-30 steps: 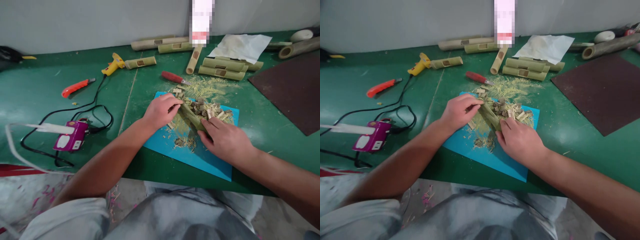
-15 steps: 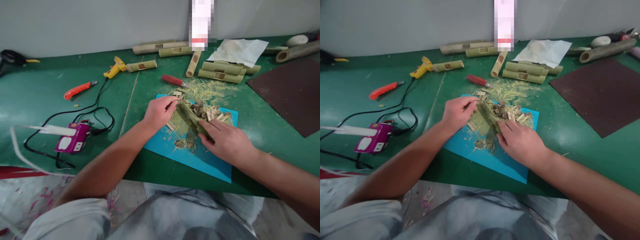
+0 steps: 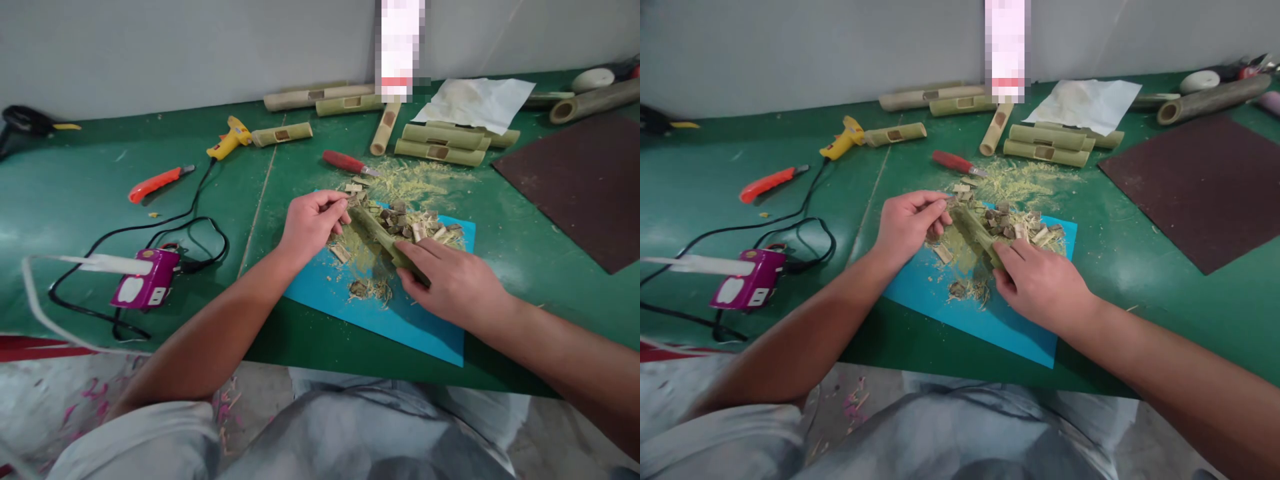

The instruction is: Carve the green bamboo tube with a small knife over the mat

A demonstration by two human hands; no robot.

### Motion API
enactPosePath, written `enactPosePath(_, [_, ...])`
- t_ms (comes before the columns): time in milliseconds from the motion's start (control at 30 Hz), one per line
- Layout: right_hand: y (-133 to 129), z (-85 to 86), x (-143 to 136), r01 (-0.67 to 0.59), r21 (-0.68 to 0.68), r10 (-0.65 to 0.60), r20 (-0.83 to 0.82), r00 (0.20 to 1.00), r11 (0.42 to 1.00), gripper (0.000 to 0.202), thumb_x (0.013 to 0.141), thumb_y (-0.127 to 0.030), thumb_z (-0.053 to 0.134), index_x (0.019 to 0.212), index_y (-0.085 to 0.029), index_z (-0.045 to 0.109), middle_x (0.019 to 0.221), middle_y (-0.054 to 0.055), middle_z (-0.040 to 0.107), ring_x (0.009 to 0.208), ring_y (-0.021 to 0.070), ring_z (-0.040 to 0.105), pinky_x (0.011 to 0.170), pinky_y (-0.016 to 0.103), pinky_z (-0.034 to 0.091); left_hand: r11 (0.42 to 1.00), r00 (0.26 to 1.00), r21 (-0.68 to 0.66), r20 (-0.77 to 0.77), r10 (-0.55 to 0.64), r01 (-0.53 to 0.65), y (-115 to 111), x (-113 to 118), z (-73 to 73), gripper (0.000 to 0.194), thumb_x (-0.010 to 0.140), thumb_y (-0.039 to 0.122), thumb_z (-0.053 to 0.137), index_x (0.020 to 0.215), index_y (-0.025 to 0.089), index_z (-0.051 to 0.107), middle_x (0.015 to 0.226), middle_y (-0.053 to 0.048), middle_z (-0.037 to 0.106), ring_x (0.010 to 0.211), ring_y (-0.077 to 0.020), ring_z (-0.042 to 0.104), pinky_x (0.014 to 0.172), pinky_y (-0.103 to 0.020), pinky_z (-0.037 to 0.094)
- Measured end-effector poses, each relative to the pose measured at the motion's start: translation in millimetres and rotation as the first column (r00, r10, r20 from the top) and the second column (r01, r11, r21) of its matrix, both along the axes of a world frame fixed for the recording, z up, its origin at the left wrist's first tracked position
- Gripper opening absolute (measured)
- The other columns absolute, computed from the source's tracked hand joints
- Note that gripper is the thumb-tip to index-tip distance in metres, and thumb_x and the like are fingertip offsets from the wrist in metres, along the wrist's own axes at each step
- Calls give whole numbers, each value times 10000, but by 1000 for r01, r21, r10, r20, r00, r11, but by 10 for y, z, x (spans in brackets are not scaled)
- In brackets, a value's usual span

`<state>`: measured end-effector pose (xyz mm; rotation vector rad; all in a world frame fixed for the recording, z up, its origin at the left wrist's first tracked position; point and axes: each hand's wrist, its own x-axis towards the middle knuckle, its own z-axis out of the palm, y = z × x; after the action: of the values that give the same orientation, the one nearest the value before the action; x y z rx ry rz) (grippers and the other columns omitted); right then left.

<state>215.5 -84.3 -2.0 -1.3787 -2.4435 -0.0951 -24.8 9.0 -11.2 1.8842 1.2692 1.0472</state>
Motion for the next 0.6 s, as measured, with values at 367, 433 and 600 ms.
enactPosePath(367, [3, -8, -5, 3, 49, -2, -8, 1000, 999, 370, 934, -306, 518, 1213, -124, 679, 910, 55, 723, 661, 155, 631, 524, 294, 379, 990, 994, -130, 83, 70, -58, -62, 57, 47, 160, 892, 195, 609, 962, 143, 742, 620, 15, 651, 459, -47, 550, 444, -146, 443])
enactPosePath(433, [2, -7, -3, 0, 49, 0, -12, 1000, 999, 368, 931, -304, 524, 1210, -122, 680, 904, 53, 721, 651, 153, 628, 518, 294, 375, 985, 989, -164, 127, 72, -51, -55, 57, 56, 158, 888, 194, 612, 959, 135, 739, 617, 12, 650, 450, -51, 551, 436, -152, 445])
enactPosePath(600, [0, -4, -5, -10, 57, 11, -13, 1000, 998, 353, 937, -300, 517, 1194, -123, 681, 888, 54, 715, 628, 144, 614, 511, 292, 364, 974, 981, -226, 183, 66, -23, -19, 48, 54, 146, 888, 204, 626, 966, 124, 721, 623, -1, 668, 448, -67, 573, 428, -165, 455])
